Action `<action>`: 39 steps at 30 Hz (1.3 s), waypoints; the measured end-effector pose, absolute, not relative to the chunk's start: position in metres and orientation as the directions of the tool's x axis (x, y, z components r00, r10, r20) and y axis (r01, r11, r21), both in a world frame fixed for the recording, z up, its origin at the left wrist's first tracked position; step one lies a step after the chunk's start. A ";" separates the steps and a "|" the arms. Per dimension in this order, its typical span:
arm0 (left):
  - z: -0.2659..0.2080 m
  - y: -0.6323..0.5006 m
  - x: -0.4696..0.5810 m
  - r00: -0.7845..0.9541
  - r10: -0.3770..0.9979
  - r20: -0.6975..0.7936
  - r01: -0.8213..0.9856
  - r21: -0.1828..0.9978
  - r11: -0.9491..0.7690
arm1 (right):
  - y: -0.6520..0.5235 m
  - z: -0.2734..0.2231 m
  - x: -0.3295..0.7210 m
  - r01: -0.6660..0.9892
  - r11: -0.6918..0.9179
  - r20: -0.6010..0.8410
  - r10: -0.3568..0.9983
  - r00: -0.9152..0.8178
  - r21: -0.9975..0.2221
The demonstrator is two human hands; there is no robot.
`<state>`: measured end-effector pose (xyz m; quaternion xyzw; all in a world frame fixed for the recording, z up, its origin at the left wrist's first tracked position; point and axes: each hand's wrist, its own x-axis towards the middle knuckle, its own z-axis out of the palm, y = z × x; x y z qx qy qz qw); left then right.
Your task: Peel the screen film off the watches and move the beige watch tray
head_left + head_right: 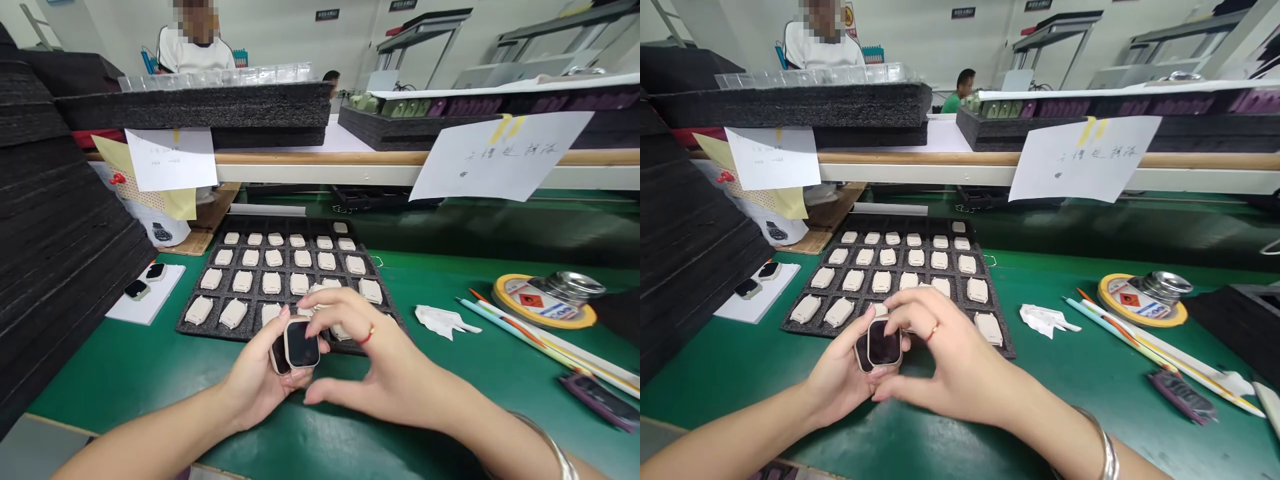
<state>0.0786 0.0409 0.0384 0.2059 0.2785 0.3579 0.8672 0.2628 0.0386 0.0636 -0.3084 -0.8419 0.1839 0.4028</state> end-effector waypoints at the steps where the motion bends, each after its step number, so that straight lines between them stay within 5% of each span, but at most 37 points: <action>1: 0.038 0.040 0.079 0.598 0.729 -0.332 -0.514 0.539 0.667 | 0.034 0.065 0.259 0.370 0.749 0.553 0.659 -0.510 -0.551; 10: 0.035 0.038 0.077 0.691 0.697 -0.189 -0.554 0.481 0.680 | 0.032 0.066 0.249 0.314 0.792 0.741 0.605 -0.292 -0.523; 15: 0.039 0.036 0.073 0.708 0.686 -0.169 -0.537 0.502 0.678 | 0.035 0.072 0.256 0.070 0.646 0.649 0.751 0.121 -0.760; 18: 0.040 0.036 0.072 0.717 0.683 -0.140 -0.539 0.510 0.670 | 0.039 0.073 0.261 -0.043 0.610 0.593 0.783 0.185 -0.792; 23: 0.039 0.038 0.073 0.712 0.691 -0.121 -0.548 0.519 0.656 | 0.041 0.073 0.264 0.156 0.700 0.717 0.689 0.108 -0.697; 27: 0.037 0.037 0.073 0.710 0.692 -0.129 -0.548 0.516 0.658 | 0.032 0.074 0.269 0.404 0.819 0.843 0.507 -0.179 -0.407; 31: 0.037 0.038 0.073 0.718 0.685 -0.127 -0.552 0.496 0.671 | 0.018 0.068 0.274 0.385 0.836 0.705 0.540 -0.459 -0.390; 35: 0.040 0.039 0.074 0.721 0.671 -0.172 -0.537 0.474 0.698 | 0.012 0.060 0.272 0.367 0.844 0.700 0.532 -0.477 -0.391; 39: 0.041 0.038 0.076 0.690 0.699 -0.189 -0.541 0.507 0.671 | 0.015 0.064 0.263 0.409 0.873 0.722 0.461 -0.517 -0.265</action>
